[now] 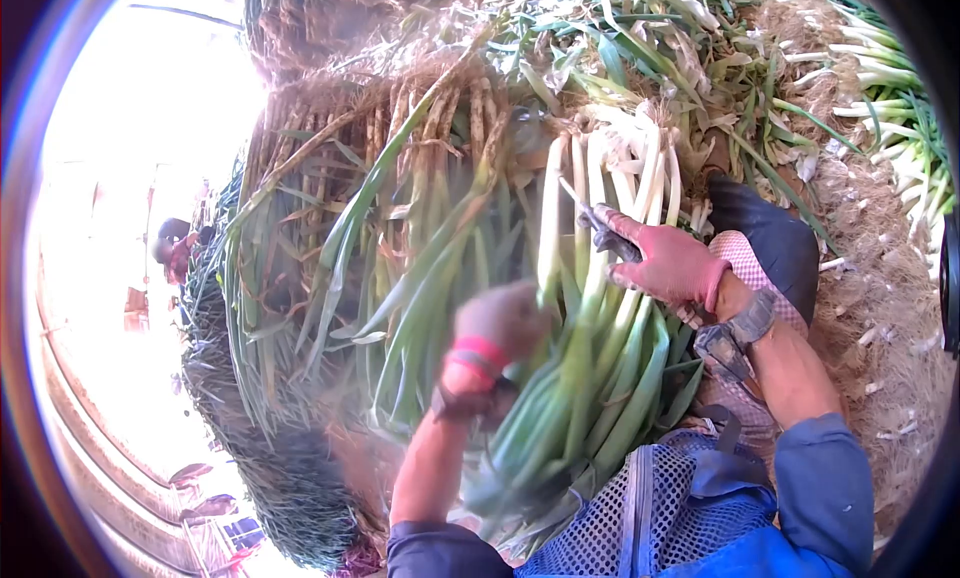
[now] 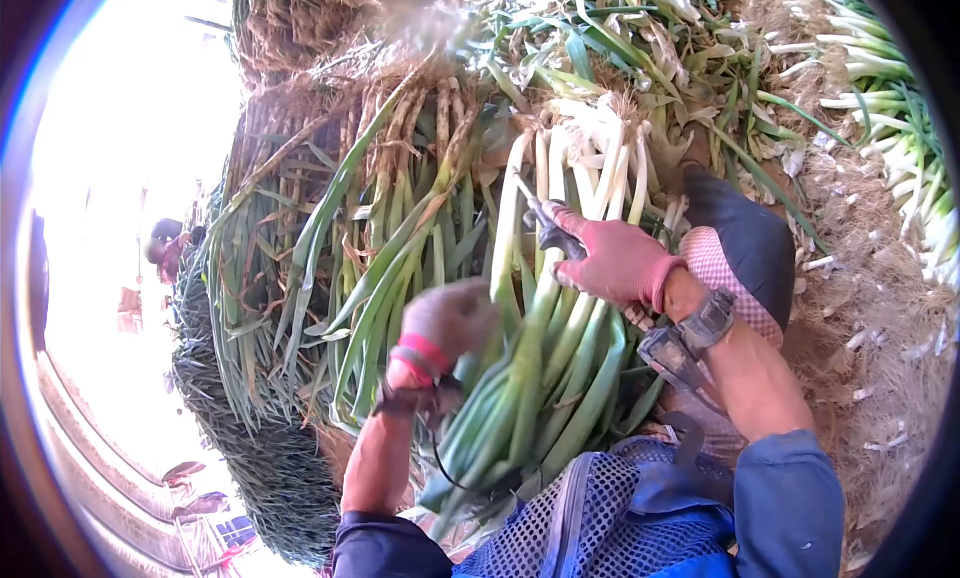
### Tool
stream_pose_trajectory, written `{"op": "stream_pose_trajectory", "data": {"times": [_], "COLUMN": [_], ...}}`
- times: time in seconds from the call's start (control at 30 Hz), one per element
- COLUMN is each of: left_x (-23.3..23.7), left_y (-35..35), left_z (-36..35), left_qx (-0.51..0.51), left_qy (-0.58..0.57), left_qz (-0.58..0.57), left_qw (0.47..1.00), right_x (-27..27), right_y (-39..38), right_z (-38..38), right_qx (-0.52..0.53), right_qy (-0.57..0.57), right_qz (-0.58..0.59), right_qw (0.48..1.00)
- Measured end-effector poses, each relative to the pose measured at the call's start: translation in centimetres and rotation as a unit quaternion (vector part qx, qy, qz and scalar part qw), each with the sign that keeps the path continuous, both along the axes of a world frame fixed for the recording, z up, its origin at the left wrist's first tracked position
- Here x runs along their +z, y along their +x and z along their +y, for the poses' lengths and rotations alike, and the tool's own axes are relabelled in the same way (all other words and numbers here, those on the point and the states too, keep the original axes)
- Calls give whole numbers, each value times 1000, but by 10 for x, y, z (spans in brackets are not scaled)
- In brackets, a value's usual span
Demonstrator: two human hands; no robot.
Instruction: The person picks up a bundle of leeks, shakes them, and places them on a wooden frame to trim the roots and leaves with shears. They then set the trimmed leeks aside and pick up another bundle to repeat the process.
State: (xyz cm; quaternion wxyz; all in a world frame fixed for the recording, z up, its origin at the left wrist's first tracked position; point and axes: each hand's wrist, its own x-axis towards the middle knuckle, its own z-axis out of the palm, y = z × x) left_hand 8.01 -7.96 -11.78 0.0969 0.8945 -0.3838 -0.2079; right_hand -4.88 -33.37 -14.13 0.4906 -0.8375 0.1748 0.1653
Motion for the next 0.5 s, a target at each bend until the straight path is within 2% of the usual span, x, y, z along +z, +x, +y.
{"op": "stream_pose_trajectory", "data": {"times": [0.03, 0.07, 0.1, 0.17, 0.23, 0.3, 0.33, 0.43, 0.5], "left_x": [-4, -6, -11, -21, -25, -28, -30, -35, -37], "left_y": [21, 40, 56, 79, 85, 89, 89, 91, 93], "left_z": [-1, -2, 0, 3, 4, 5, 6, 10, 9], "left_qx": [30, 58, 57, 66, 65, 66, 70, 76, 77], "left_qy": [13, 26, 28, 20, 15, 11, 7, -4, -14], "left_qz": [-58, -115, -115, -257, -269, -281, -290, -298, -300], "left_qw": [998, 991, 991, 964, 961, 957, 955, 951, 951], "right_x": [-21, -18, -15, -16, -20, -11, -12, -16, -6], "right_y": [1, 6, 11, 26, 45, 54, 59, 74, 79], "right_z": [5, 12, 19, 29, 39, 43, 50, 65, 61], "right_qx": [4, 25, 46, 70, 62, 72, 74, 85, 74], "right_qy": [14, 57, 102, 79, 72, 146, 147, 74, 78], "right_qz": [-70, -89, -106, -107, -111, -57, -55, -76, -57], "right_qw": [997, 994, 988, 989, 989, 985, 985, 991, 993]}}
